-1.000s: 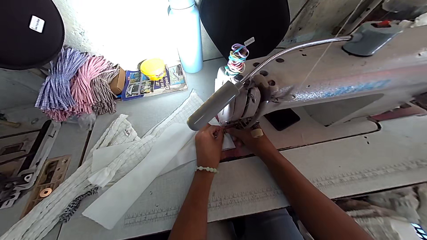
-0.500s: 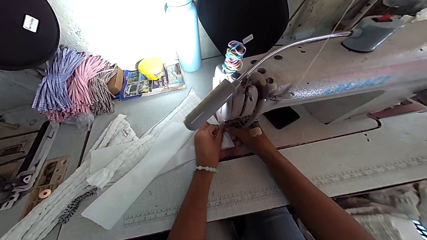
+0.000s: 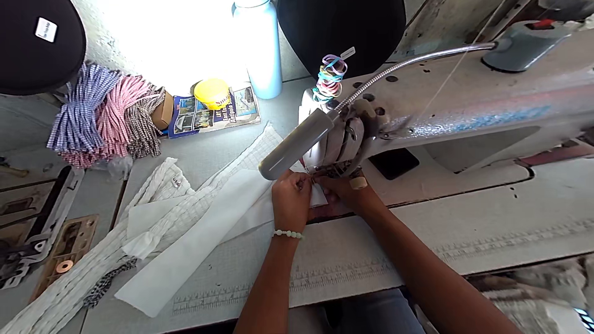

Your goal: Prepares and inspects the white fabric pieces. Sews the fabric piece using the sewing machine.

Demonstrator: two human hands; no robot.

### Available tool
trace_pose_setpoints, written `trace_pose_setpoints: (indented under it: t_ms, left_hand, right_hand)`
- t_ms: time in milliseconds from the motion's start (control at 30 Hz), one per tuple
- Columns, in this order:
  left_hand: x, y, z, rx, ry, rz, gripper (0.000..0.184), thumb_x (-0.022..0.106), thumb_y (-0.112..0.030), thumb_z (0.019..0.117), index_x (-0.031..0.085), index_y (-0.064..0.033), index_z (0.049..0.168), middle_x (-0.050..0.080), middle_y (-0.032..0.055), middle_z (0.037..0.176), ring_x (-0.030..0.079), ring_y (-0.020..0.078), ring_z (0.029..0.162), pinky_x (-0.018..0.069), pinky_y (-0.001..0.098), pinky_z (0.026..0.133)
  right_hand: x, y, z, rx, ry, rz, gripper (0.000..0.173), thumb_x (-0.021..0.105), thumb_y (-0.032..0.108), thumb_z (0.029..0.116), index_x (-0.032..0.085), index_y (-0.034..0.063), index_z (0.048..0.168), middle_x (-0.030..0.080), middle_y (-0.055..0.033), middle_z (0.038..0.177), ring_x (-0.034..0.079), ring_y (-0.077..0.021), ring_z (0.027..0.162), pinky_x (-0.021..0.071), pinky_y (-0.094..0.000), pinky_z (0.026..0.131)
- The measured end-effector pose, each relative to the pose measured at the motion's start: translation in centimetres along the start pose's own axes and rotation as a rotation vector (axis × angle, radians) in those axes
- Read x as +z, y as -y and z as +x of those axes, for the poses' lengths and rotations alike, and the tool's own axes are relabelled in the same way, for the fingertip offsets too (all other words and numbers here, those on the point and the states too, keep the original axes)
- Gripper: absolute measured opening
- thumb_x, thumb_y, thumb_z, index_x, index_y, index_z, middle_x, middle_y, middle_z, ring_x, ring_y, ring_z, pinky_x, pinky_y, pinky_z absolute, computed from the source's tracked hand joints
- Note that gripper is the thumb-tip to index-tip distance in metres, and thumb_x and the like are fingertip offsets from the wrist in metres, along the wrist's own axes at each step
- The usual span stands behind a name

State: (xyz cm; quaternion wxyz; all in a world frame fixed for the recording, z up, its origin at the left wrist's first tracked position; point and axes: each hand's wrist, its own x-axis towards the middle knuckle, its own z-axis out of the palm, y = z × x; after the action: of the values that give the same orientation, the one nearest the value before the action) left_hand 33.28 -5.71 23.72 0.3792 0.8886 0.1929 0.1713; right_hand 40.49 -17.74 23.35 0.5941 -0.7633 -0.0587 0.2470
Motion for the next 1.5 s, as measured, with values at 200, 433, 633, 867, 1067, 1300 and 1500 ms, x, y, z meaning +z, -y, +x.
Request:
trace_pose_setpoints:
  t_ms: [200, 433, 633, 867, 1067, 1300, 1500]
  left_hand:
    - [0.2, 0.1, 0.0, 0.019, -0.017, 0.017, 0.010, 0.073, -0.007, 0.0902, 0.076, -0.0009, 0.084, 0.064, 0.0071, 0.078, 0.058, 0.0094, 0.069, 0.0488, 0.0248, 0.068]
    - [0.2, 0.0, 0.0, 0.028, -0.019, 0.017, 0.008, 0.074, -0.007, 0.0890, 0.077, -0.0012, 0.085, 0.064, 0.0069, 0.077, 0.059, 0.0101, 0.070, 0.0489, 0.0248, 0.068]
    - [0.3, 0.3, -0.1, 0.052, -0.030, 0.022, 0.008, 0.074, -0.007, 0.0893, 0.077, -0.0006, 0.084, 0.065, 0.0083, 0.078, 0.060, 0.0111, 0.070, 0.0502, 0.0259, 0.069]
    - [0.3, 0.3, -0.2, 0.063, -0.028, 0.020, 0.009, 0.072, -0.007, 0.0905, 0.077, -0.0004, 0.086, 0.064, 0.0085, 0.077, 0.059, 0.0116, 0.069, 0.0498, 0.0260, 0.068]
    - [0.4, 0.6, -0.4, 0.173, -0.087, 0.051, 0.007, 0.075, -0.006, 0.0873, 0.078, 0.0002, 0.086, 0.066, 0.0119, 0.078, 0.064, 0.0146, 0.070, 0.0529, 0.0267, 0.068]
    - [-1.8, 0.6, -0.9, 0.460, -0.143, 0.149, 0.005, 0.076, -0.007, 0.0860, 0.080, -0.0054, 0.088, 0.074, 0.0104, 0.094, 0.070, 0.0226, 0.089, 0.0561, 0.0367, 0.080]
    - [-2.2, 3.7, 0.2, 0.560, 0.167, 0.157, 0.015, 0.069, -0.014, 0.0945, 0.080, -0.0051, 0.096, 0.077, 0.0099, 0.111, 0.071, 0.0273, 0.110, 0.0538, 0.0439, 0.096]
  right_hand:
    - [-0.1, 0.0, -0.1, 0.010, 0.002, -0.002, 0.010, 0.070, 0.003, 0.0951, 0.066, -0.0022, 0.102, 0.063, -0.0030, 0.068, 0.056, -0.0045, 0.049, 0.0490, -0.0166, 0.049]
    - [0.0, 0.0, -0.1, -0.001, -0.005, 0.000, 0.010, 0.071, 0.003, 0.0940, 0.066, -0.0019, 0.102, 0.063, -0.0032, 0.067, 0.058, -0.0049, 0.049, 0.0499, -0.0171, 0.049]
    - [0.1, 0.0, -0.1, -0.001, -0.016, 0.015, 0.011, 0.073, 0.003, 0.0935, 0.066, -0.0021, 0.100, 0.063, -0.0033, 0.065, 0.057, -0.0058, 0.048, 0.0503, -0.0180, 0.049]
    - [0.2, 0.0, -0.1, -0.006, -0.035, 0.002, 0.013, 0.072, 0.004, 0.0945, 0.064, -0.0035, 0.101, 0.061, -0.0035, 0.065, 0.057, -0.0053, 0.048, 0.0500, -0.0177, 0.049]
    - [0.5, 0.4, -0.2, 0.001, -0.035, -0.025, 0.013, 0.070, 0.005, 0.0958, 0.062, -0.0040, 0.100, 0.059, -0.0038, 0.064, 0.056, -0.0059, 0.048, 0.0501, -0.0183, 0.050]
    - [-0.9, 0.0, 0.2, 0.009, -0.044, 0.269, 0.009, 0.050, -0.001, 0.1043, 0.056, -0.0028, 0.098, 0.061, -0.0045, 0.065, 0.061, -0.0091, 0.052, 0.0540, -0.0209, 0.053]
    - [-2.5, 0.4, -0.4, 0.046, 0.020, 0.592, 0.018, 0.036, 0.006, 0.1103, 0.049, 0.0034, 0.098, 0.051, -0.0004, 0.060, 0.048, -0.0041, 0.044, 0.0447, -0.0155, 0.043]
